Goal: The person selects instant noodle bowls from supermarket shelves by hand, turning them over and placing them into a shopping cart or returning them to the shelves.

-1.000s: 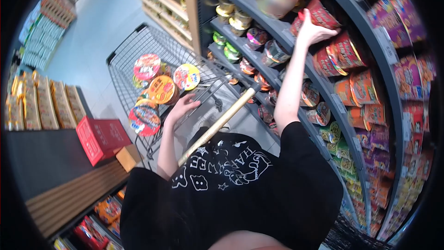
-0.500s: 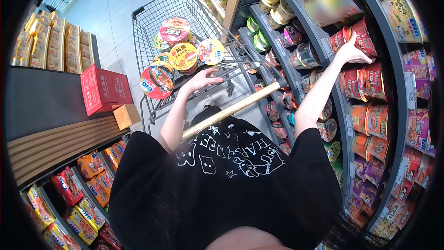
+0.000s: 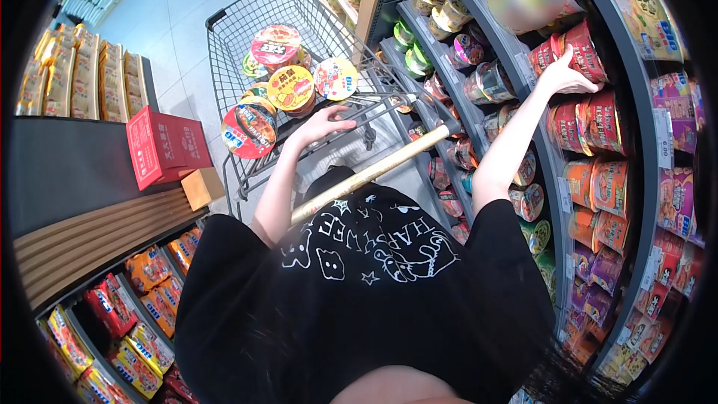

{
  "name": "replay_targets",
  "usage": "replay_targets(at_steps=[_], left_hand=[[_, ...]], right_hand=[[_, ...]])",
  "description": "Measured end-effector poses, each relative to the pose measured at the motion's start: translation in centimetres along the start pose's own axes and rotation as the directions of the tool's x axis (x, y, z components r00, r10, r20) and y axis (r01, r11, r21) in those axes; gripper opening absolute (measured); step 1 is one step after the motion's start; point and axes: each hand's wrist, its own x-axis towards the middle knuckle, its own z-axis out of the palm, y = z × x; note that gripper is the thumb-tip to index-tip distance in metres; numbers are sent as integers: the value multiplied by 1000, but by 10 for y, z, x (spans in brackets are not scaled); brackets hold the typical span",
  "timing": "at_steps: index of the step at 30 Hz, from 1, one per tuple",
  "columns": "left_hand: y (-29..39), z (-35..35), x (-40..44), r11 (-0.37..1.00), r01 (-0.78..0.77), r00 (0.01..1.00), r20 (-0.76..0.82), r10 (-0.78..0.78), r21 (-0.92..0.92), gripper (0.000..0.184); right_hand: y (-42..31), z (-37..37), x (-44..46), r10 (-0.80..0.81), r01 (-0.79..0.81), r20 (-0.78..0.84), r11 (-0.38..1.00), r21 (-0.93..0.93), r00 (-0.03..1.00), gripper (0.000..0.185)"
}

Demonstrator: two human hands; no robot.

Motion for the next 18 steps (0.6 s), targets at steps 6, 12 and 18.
replay_targets(at_steps=[6,12,18], left_hand=[[1,0,0,998,-1,999,-33,3,69,76],[-2,0,1,999,0,1000,-7,1,52,68],[-2,-1,1,997,11,1000,-6,-11,73,69]], right_hand=[[5,1,-2,-24,24,5,1000,-3,1000,99],[7,2,-5,-72,71,-27,997,-33,997,96],[13,2,-4,-115,115,1,993,-15,993,99]])
